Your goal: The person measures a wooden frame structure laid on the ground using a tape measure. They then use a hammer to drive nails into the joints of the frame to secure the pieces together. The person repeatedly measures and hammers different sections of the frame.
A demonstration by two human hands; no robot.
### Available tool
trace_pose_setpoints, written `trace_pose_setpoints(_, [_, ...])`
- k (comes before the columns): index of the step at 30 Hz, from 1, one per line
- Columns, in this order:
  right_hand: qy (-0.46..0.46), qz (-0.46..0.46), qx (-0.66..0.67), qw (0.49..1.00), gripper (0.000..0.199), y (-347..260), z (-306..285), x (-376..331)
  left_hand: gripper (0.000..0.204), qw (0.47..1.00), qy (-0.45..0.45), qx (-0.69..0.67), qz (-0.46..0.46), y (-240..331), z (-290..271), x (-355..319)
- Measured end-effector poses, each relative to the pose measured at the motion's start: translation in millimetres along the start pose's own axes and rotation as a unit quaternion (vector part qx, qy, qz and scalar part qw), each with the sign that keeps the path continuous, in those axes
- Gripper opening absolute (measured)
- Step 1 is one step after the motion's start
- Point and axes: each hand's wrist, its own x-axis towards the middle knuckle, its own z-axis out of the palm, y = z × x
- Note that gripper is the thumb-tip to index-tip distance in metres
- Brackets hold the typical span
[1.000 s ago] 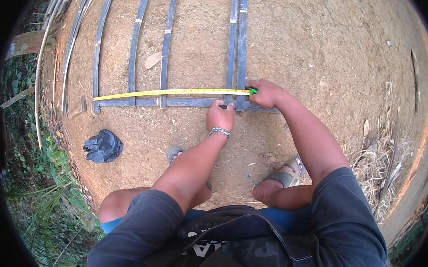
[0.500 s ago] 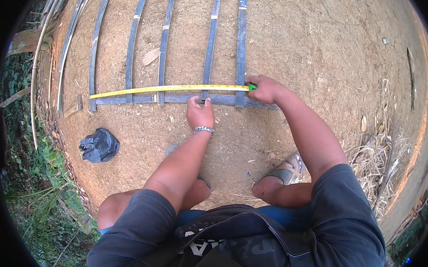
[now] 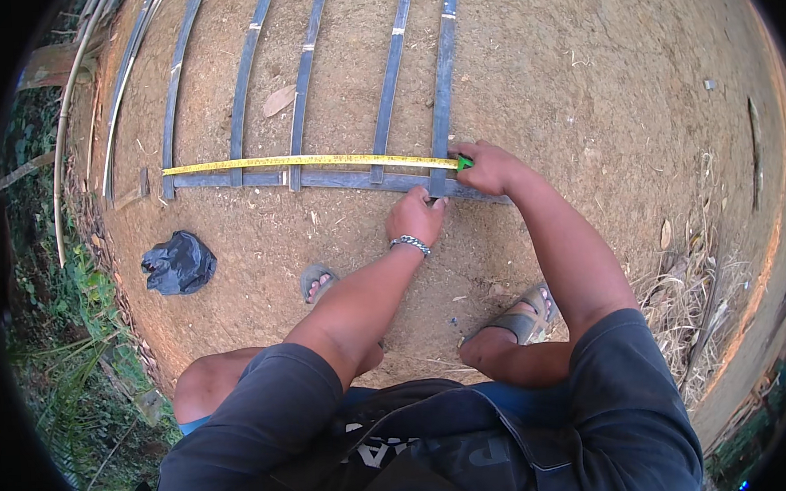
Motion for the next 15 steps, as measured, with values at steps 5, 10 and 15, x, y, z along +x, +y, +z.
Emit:
trace_pose_setpoints(5, [0.003, -0.004, -0.008, 1.0, 0.066, -1.2, -0.1, -1.0, 0.038, 0.998, 0.029, -0.022, -0.059, -11.8, -16.3, 2.6])
trace_pose_setpoints(10, [-0.012, 0.005, -0.006, 1.0, 0.067, -3.6, -1.2, -1.7, 0.036, 0.991, 0.089, -0.062, -0.076, -42.2, -22.3, 17.4])
trace_pose_setpoints(15, [-0.017, 0.011, -0.02, 1.0, 0.066, -5.2, -2.7, -1.3, 0.038, 0.99, 0.073, -0.076, -0.093, -42.5, -33.8, 23.1])
